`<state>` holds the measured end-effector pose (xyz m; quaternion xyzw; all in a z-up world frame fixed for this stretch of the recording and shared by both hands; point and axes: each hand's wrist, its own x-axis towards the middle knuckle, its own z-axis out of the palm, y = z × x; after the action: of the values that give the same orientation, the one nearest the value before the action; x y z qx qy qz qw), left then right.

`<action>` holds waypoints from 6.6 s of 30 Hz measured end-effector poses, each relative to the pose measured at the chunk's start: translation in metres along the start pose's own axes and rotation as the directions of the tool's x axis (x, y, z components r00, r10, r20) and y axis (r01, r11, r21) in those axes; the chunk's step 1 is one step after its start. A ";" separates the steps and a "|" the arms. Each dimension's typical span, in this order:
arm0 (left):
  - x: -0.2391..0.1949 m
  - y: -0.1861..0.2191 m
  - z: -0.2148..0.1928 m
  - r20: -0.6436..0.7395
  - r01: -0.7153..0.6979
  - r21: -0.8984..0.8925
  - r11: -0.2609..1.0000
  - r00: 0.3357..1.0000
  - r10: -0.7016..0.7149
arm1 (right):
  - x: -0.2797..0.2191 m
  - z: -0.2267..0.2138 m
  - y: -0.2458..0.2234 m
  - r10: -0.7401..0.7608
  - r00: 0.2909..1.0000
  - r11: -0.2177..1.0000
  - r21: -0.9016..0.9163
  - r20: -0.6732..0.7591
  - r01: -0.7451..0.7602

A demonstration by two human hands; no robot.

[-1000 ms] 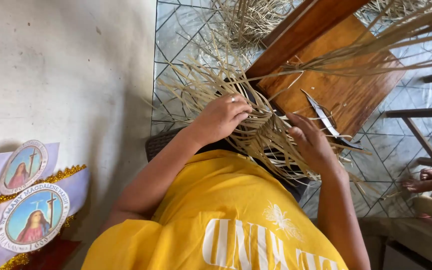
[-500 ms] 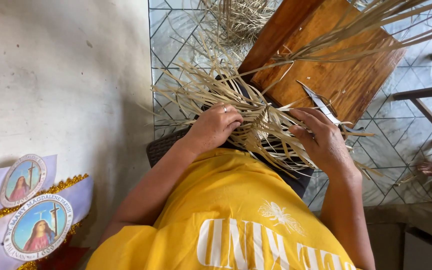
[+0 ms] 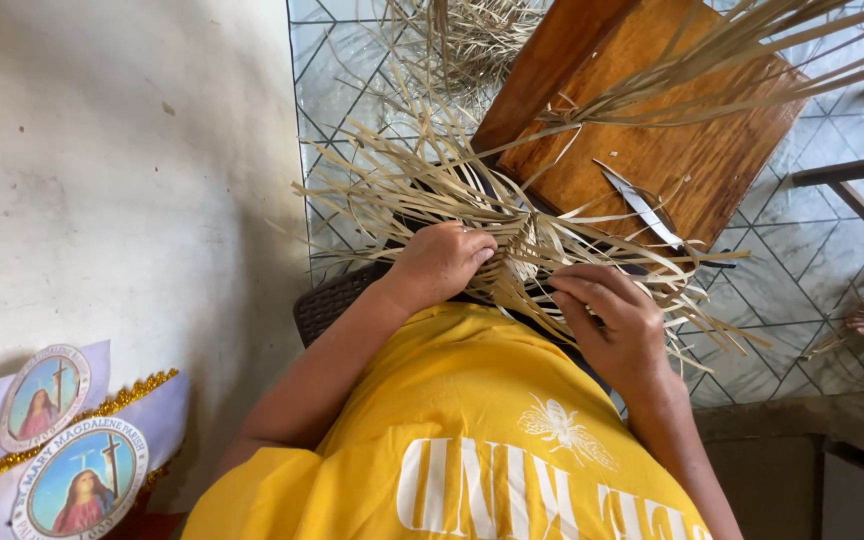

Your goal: Weaving dried plant fibers into a circular structure and trimming excess with a knife.

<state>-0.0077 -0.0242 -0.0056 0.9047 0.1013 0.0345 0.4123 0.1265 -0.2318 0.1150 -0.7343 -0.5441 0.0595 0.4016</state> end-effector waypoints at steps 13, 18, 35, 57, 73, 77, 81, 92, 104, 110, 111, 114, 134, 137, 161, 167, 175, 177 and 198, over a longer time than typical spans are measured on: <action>0.001 0.012 0.001 0.161 0.142 -0.062 0.988 0.978 -0.130 | -0.041 0.015 0.027 0.428 0.828 0.902 -0.117 0.362 -0.415; -0.002 0.005 0.005 0.234 0.064 -0.032 0.997 0.971 -0.054 | -0.059 -0.046 0.056 0.255 0.907 0.853 0.363 0.337 -0.375; -0.015 -0.027 0.043 -0.205 -0.088 0.093 0.992 0.973 0.106 | -0.154 -0.044 0.387 0.743 0.664 0.510 -0.575 -0.079 -0.640; 0.002 -0.022 0.039 -0.159 -0.101 0.032 0.994 0.982 0.105 | -0.061 -0.080 0.432 0.761 0.641 0.575 -0.352 -0.101 -0.739; -0.004 -0.022 0.052 -0.177 0.056 -0.127 0.990 0.981 -0.078 | -0.056 -0.056 0.058 0.061 0.851 0.885 0.367 0.522 -0.288; -0.009 0.016 0.039 -0.070 0.207 -0.336 0.919 0.967 -0.244 | -0.070 0.006 0.063 0.472 0.787 0.831 0.098 0.399 -0.548; -0.010 0.061 0.013 0.197 0.319 -0.653 0.687 0.947 -0.252 | -0.073 0.031 0.064 0.566 0.658 0.609 0.286 0.497 -0.740; 0.007 0.095 0.004 0.553 0.366 -0.749 0.552 0.804 0.218 | -0.078 0.032 0.058 0.758 0.624 0.460 0.523 0.189 -0.717; 0.014 0.101 0.018 0.219 -0.324 0.211 0.922 0.935 0.278 | -0.090 -0.001 0.062 0.757 0.607 0.652 0.335 -0.241 -0.681; 0.028 0.133 -0.020 0.561 -0.359 0.008 0.933 0.774 0.293 | -0.089 -0.062 0.055 0.776 0.557 0.608 0.117 -0.295 -0.785; 0.032 0.149 -0.037 0.637 -0.425 -0.191 0.885 0.632 0.441 | -0.099 -0.072 0.062 0.792 0.518 0.549 0.007 -0.323 -0.836; 0.051 0.165 -0.036 0.661 -0.341 -0.481 0.808 0.465 0.589 | -0.088 -0.128 0.050 0.919 0.293 0.313 0.037 -0.263 -0.949; 0.116 0.154 0.104 0.515 -0.022 -0.592 0.806 0.759 0.399 | -0.123 -0.089 0.119 0.657 0.579 0.590 -0.150 -0.482 -0.794; 0.123 0.130 0.124 0.503 -0.233 -0.116 0.966 0.825 0.259 | -0.116 -0.093 0.122 0.595 0.636 0.664 -0.146 -0.492 -0.734; 0.118 0.129 0.098 0.023 -0.512 0.458 0.727 0.824 0.566 | -0.071 -0.105 0.091 0.693 0.640 0.707 0.140 -0.331 -0.693; 0.118 0.150 0.070 0.228 -0.438 0.391 0.810 0.898 0.376 | -0.061 -0.112 0.080 0.750 0.615 0.651 0.107 -0.243 -0.752; 0.152 0.113 0.136 0.143 -0.455 0.194 0.869 0.889 0.434 | -0.083 -0.116 0.136 0.437 0.765 0.753 -0.273 -0.472 -0.599; 0.187 0.174 0.083 0.047 -0.505 -0.089 0.858 0.859 0.510 | -0.086 -0.122 0.143 0.177 0.841 0.706 -0.529 -0.512 -0.471; 0.256 0.288 0.098 0.297 0.311 -0.950 -0.019 0.883 -0.364 | -0.055 -0.135 0.068 -0.149 0.725 0.760 -0.547 -0.673 -0.352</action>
<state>0.3016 -0.2262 0.1410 0.3315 0.2740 0.0105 0.9027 0.2269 -0.3551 0.1419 -0.8249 -0.3000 -0.3800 0.2918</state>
